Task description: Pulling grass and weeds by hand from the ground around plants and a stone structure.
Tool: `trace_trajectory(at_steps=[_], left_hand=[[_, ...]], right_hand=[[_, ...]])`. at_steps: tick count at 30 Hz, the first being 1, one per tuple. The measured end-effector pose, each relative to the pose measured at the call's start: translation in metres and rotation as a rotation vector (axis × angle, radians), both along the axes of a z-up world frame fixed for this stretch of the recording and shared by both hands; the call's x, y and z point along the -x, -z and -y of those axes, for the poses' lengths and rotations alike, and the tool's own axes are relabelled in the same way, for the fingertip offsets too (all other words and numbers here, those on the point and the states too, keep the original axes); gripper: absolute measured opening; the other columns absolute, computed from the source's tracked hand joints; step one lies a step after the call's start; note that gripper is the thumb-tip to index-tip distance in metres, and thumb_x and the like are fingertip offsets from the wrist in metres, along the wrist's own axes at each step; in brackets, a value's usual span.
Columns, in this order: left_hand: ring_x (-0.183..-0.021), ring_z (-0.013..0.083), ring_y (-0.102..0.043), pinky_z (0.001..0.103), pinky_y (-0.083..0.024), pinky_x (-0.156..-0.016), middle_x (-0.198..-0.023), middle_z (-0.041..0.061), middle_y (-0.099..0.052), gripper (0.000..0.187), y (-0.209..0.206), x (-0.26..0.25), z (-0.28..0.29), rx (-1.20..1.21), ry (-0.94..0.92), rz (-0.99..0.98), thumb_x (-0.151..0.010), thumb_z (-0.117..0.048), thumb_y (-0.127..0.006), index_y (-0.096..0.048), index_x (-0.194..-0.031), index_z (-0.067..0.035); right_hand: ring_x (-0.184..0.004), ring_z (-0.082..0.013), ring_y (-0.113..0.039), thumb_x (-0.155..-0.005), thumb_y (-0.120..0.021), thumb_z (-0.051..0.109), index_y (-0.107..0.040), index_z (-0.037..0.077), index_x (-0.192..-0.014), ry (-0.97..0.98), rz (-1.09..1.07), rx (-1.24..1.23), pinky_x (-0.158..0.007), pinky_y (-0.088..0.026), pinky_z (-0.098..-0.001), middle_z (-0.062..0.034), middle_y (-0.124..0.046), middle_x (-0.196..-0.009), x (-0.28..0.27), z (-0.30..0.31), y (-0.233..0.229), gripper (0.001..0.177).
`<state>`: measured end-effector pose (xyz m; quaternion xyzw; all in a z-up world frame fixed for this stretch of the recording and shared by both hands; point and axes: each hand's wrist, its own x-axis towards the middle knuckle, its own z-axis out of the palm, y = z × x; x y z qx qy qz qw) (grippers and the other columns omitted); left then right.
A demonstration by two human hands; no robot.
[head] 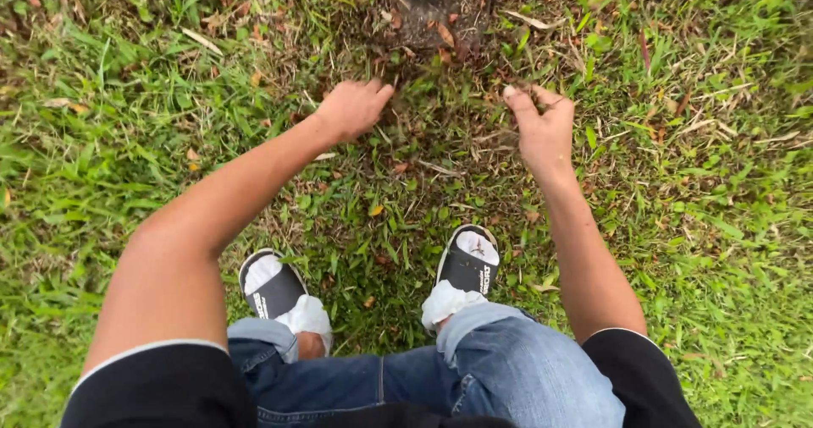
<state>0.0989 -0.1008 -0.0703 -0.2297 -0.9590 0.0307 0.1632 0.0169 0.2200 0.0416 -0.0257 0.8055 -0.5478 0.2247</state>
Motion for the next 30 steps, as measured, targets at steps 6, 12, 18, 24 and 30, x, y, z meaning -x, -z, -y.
trace_trajectory(at_steps=[6, 12, 18, 24, 30], left_hand=[[-0.061, 0.0206, -0.058, 0.041, -0.055, -0.054, -0.079, 0.013, -0.063, 0.039, -0.085, 0.029, 0.033, -0.303, -0.508, 1.151, -0.112, -0.035, -0.028, -0.049, -0.13, -0.007], [-0.059, 0.0147, -0.049, 0.04, -0.051, -0.055, -0.073, 0.004, -0.055, 0.035, -0.068, 0.023, 0.057, -0.802, -0.584, 0.972, -0.112, -0.033, -0.031, -0.055, -0.099, -0.01], [-0.071, 0.0149, -0.046, 0.041, -0.045, -0.065, -0.08, 0.002, -0.048, 0.03, -0.052, 0.016, 0.068, -1.196, -0.68, 0.867, -0.114, -0.027, -0.04, -0.057, -0.099, -0.008], [-0.076, 0.012, -0.058, 0.037, -0.052, -0.072, -0.085, -0.003, -0.063, 0.031, -0.038, 0.016, 0.07, -1.323, -0.702, 0.688, -0.11, -0.03, -0.041, -0.058, -0.103, -0.005], [-0.075, 0.0191, -0.054, 0.041, -0.049, -0.071, -0.079, 0.01, -0.059, 0.037, -0.004, -0.01, 0.051, -1.307, -0.814, 0.647, -0.108, -0.032, -0.047, -0.058, -0.099, 0.002]], right_hand=[[-0.088, -0.0178, -0.071, -0.092, -0.065, 0.012, -0.073, 0.005, -0.099, -0.25, -0.118, -0.089, -0.075, -0.061, -0.0367, -0.0074, -0.076, -0.097, 0.002, 0.076, -0.016, 0.013], [-0.091, -0.0284, -0.068, -0.085, -0.078, 0.031, -0.061, 0.004, -0.122, -0.698, -0.234, -0.179, -0.081, -0.056, -0.0476, -0.014, -0.063, -0.112, -0.065, 0.147, 0.071, 0.048], [-0.064, -0.0151, -0.061, -0.113, -0.045, 0.044, -0.067, 0.009, -0.087, -0.427, 0.091, -0.21, -0.064, -0.055, -0.0379, -0.0031, -0.063, -0.082, -0.069, 0.142, 0.113, 0.048], [-0.054, -0.0086, -0.041, -0.109, -0.051, 0.034, -0.056, 0.01, -0.078, -0.038, 0.336, 0.057, -0.047, -0.033, -0.027, 0.0042, -0.049, -0.066, -0.07, 0.116, 0.144, 0.04], [-0.052, -0.0084, -0.037, -0.11, -0.051, 0.036, -0.055, 0.01, -0.072, 0.015, 0.183, -0.125, -0.047, -0.031, -0.0297, 0.0055, -0.045, -0.058, -0.09, 0.081, 0.118, 0.046]])
